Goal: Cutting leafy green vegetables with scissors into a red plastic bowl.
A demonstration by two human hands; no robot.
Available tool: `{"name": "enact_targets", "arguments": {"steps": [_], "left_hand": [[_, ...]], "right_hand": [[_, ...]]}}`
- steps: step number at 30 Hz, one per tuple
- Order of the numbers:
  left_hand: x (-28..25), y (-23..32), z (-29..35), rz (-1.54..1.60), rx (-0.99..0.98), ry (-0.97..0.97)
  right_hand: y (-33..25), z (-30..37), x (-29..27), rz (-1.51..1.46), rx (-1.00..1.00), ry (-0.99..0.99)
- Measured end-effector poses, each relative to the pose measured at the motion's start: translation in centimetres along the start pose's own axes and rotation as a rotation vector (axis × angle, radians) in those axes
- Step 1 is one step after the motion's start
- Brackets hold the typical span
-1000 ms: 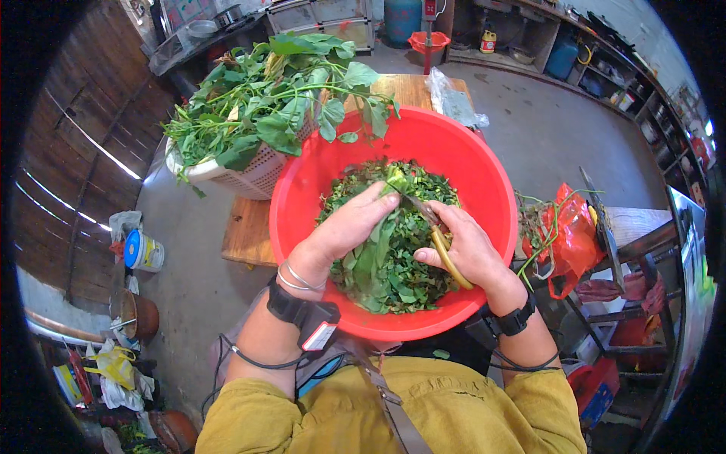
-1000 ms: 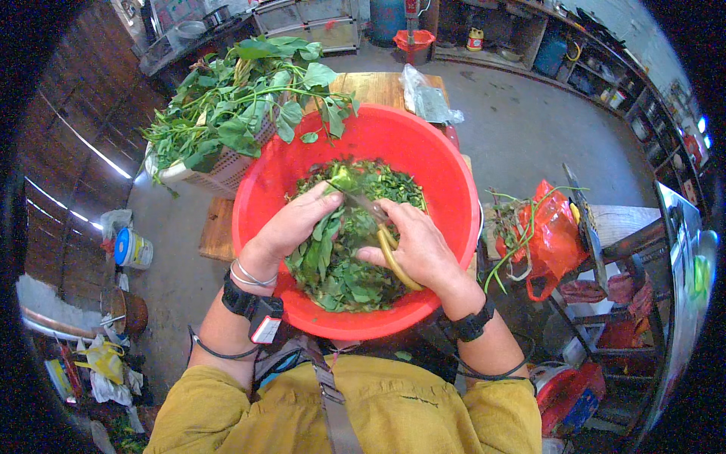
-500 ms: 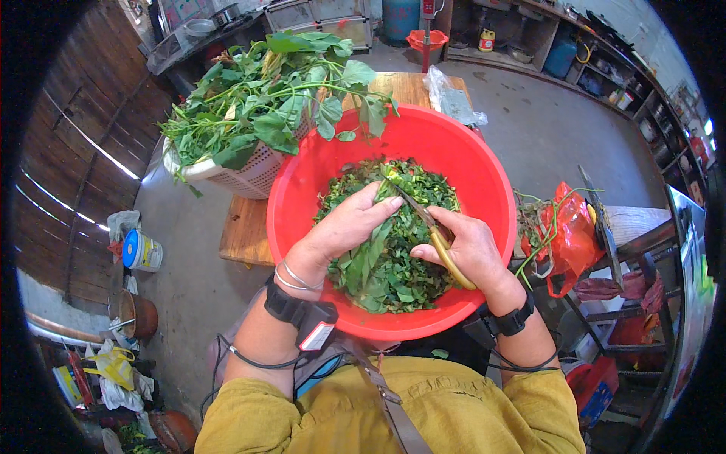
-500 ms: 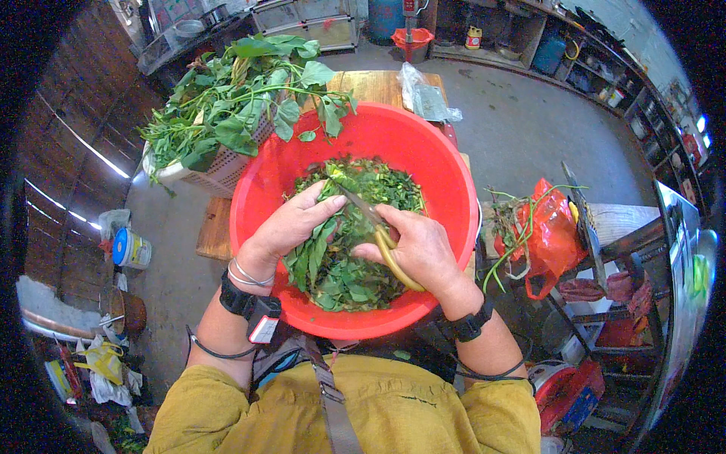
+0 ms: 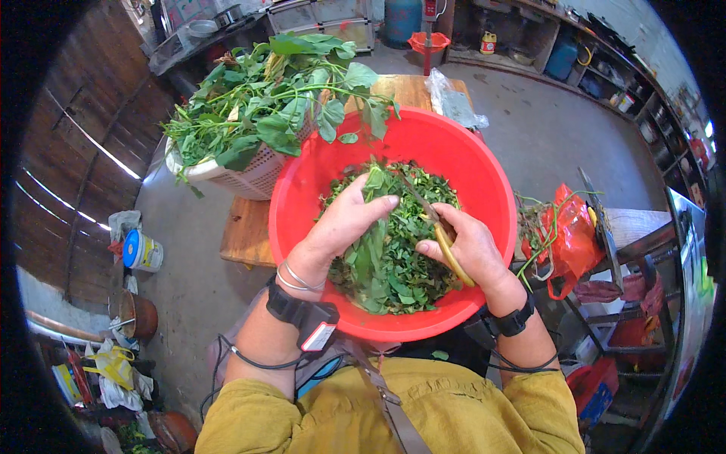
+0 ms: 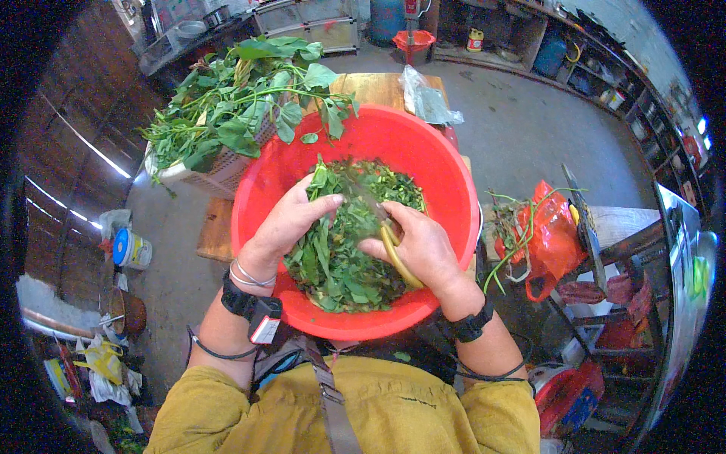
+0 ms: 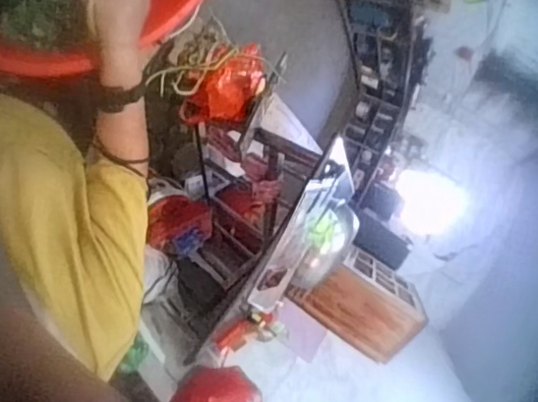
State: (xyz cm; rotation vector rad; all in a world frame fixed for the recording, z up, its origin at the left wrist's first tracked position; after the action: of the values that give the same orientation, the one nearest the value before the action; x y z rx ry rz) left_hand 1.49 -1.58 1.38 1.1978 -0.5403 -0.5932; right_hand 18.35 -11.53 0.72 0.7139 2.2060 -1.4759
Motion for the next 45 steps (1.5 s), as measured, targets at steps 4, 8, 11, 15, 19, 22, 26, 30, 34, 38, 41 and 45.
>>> {"name": "enact_targets", "arguments": {"steps": [4,8,11,15,19,22,26,30,34,38,41,45], "left_hand": [[-0.5,-0.2,-0.3,0.041,-0.018,0.014],[0.5,-0.6,-0.1,-0.092,-0.060,-0.092],[0.5,-0.9,-0.3,-0.152,-0.013,-0.158],[0.3,-0.8,-0.2,-0.239,-0.112,-0.147],[0.2,-0.9,-0.1,-0.169,-0.126,-0.140],[0.3,-0.8,-0.1,-0.131,-0.096,-0.138],[0.4,-0.7,-0.2,-0.205,-0.082,-0.120],[0.4,-0.8,-0.4,-0.216,-0.033,-0.084],[2.2,-1.2,-0.5,-0.377,0.039,-0.165],[4.3,-2.3,-0.4,-0.637,0.243,-0.160],[4.6,-2.8,-0.4,-0.537,0.224,-0.204],[4.8,-2.6,-0.7,-0.520,0.012,-0.276]], "right_hand": [[-0.5,-0.3,0.2,0.043,-0.056,-0.120],[-0.1,0.0,0.4,0.170,-0.167,-0.086],[-0.2,0.1,0.4,0.162,-0.218,-0.072],[-1.1,-0.1,-0.1,0.125,-0.159,-0.118],[-1.2,0.0,-0.1,0.144,-0.094,-0.116],[-1.3,-0.1,-0.1,0.132,-0.088,-0.104],[-0.3,0.2,0.0,0.069,-0.031,-0.097],[-0.2,0.1,0.2,0.050,0.022,-0.091],[1.0,0.3,0.6,-0.230,0.009,0.032],[1.4,0.5,1.2,-0.481,0.012,-0.032],[0.7,0.3,1.3,-0.496,-0.027,0.024],[0.8,0.4,1.0,-0.410,-0.018,0.012]]}}
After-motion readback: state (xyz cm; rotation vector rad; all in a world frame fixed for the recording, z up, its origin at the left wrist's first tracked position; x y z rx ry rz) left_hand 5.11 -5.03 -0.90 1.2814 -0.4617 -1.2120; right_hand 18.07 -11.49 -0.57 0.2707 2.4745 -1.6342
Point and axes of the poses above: each hand's wrist, its own z-axis away from the middle knuckle, its own x-axis out of the palm, y = z × x, the point moved 3 cm from there along -z, towards the middle knuckle, and after that the axes turned 13 degrees about -x, right-handed, at the moved point
